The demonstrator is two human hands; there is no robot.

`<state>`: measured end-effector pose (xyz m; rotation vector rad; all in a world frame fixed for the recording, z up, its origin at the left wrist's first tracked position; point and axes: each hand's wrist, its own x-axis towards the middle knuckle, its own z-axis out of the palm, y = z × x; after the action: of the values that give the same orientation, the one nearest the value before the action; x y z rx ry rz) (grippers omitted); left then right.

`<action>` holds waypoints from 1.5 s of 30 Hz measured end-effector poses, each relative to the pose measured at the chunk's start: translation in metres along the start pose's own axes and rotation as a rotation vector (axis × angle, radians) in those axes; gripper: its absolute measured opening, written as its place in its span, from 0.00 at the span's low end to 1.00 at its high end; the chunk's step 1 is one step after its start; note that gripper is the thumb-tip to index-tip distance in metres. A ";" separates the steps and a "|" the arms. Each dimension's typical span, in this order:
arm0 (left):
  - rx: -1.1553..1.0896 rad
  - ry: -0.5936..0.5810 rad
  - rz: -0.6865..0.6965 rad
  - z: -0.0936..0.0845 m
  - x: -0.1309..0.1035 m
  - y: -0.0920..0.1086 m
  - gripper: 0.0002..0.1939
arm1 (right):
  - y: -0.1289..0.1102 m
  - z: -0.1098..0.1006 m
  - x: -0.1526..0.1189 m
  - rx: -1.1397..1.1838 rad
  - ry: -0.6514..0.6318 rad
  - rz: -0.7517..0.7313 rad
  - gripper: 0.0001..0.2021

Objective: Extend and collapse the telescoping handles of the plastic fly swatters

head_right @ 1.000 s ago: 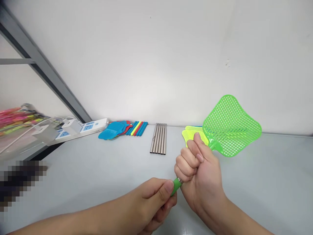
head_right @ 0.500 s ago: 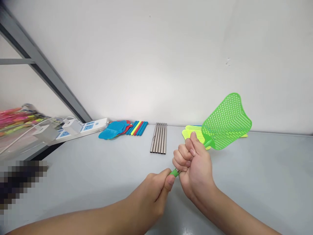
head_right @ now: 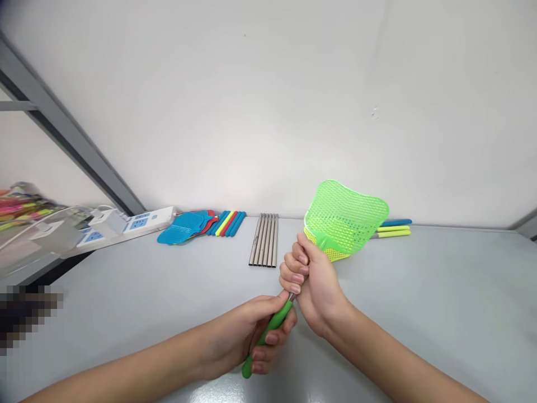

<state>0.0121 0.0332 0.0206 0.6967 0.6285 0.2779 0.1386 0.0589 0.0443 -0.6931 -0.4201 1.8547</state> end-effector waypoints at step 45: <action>1.549 0.839 0.261 -0.002 0.017 -0.024 0.16 | 0.005 -0.021 0.019 0.242 0.352 -0.201 0.24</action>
<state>0.0255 0.0240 -0.0039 2.2117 1.5774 0.2872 0.1432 0.0741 0.0196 -0.7626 -0.0322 1.5243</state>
